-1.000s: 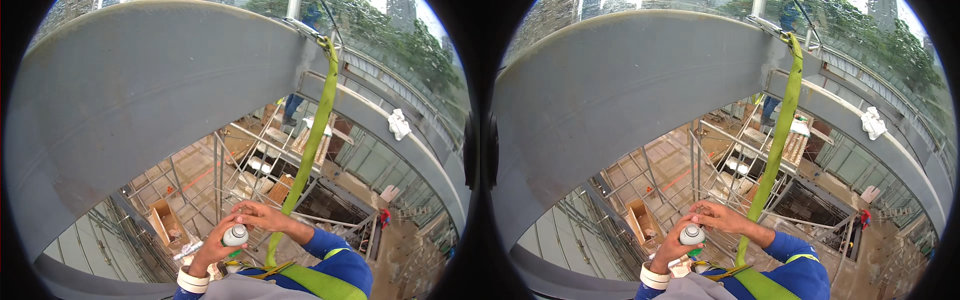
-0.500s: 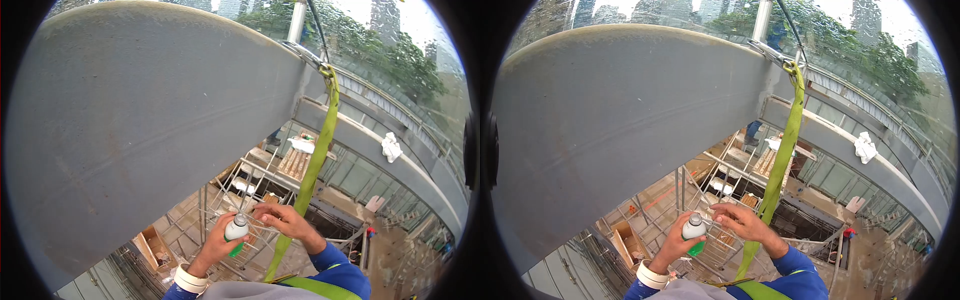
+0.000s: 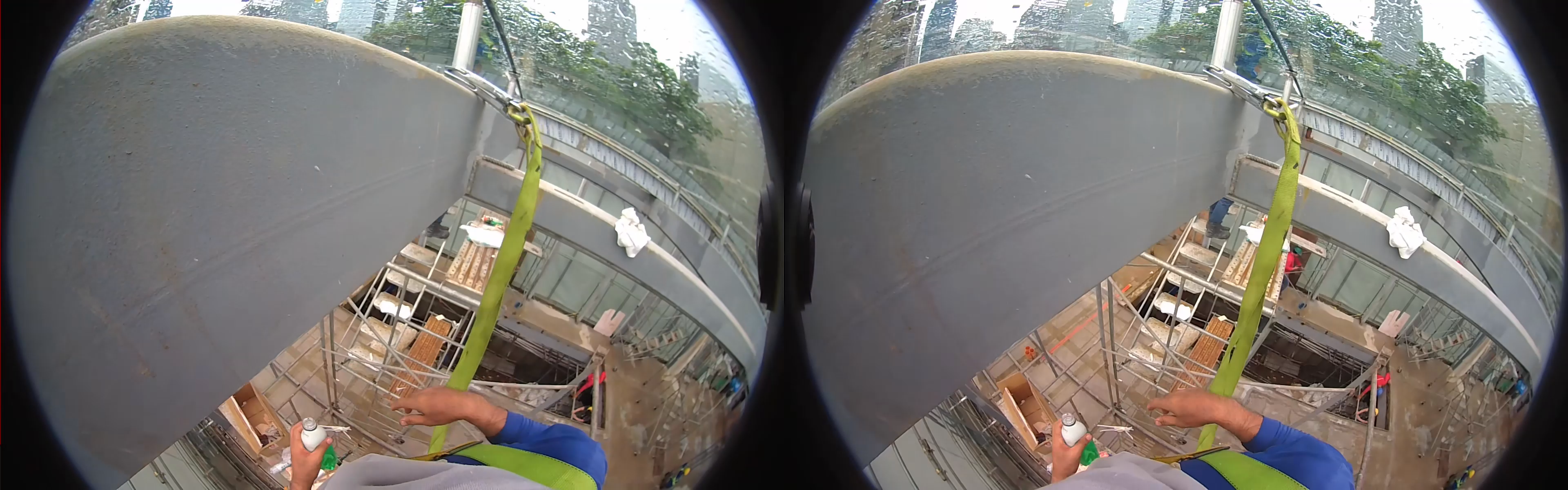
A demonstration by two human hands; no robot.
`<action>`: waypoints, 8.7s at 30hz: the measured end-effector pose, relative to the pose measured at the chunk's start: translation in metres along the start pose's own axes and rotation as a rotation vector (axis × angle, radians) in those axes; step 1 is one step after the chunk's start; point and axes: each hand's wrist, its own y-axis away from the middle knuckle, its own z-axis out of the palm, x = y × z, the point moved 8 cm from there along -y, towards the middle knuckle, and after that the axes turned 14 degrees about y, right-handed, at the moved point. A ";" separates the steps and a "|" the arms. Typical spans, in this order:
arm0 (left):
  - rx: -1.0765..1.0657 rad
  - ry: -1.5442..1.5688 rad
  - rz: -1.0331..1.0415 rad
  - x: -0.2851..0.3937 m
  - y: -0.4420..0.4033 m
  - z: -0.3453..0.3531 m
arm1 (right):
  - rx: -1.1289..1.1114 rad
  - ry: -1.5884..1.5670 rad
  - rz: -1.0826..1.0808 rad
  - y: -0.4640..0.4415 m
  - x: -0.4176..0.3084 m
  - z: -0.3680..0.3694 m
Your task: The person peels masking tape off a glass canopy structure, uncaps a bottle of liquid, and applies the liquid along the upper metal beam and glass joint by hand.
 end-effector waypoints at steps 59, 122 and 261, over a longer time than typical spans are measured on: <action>0.730 -0.443 0.232 -0.126 0.156 -0.150 | -0.016 0.030 -0.467 -0.163 -0.108 0.172; -0.854 -0.165 0.713 0.391 -0.139 0.245 | 1.580 0.378 0.551 0.252 0.188 -0.445; -0.924 0.094 0.581 0.383 -0.145 0.245 | 1.294 1.814 0.324 0.018 0.011 -0.790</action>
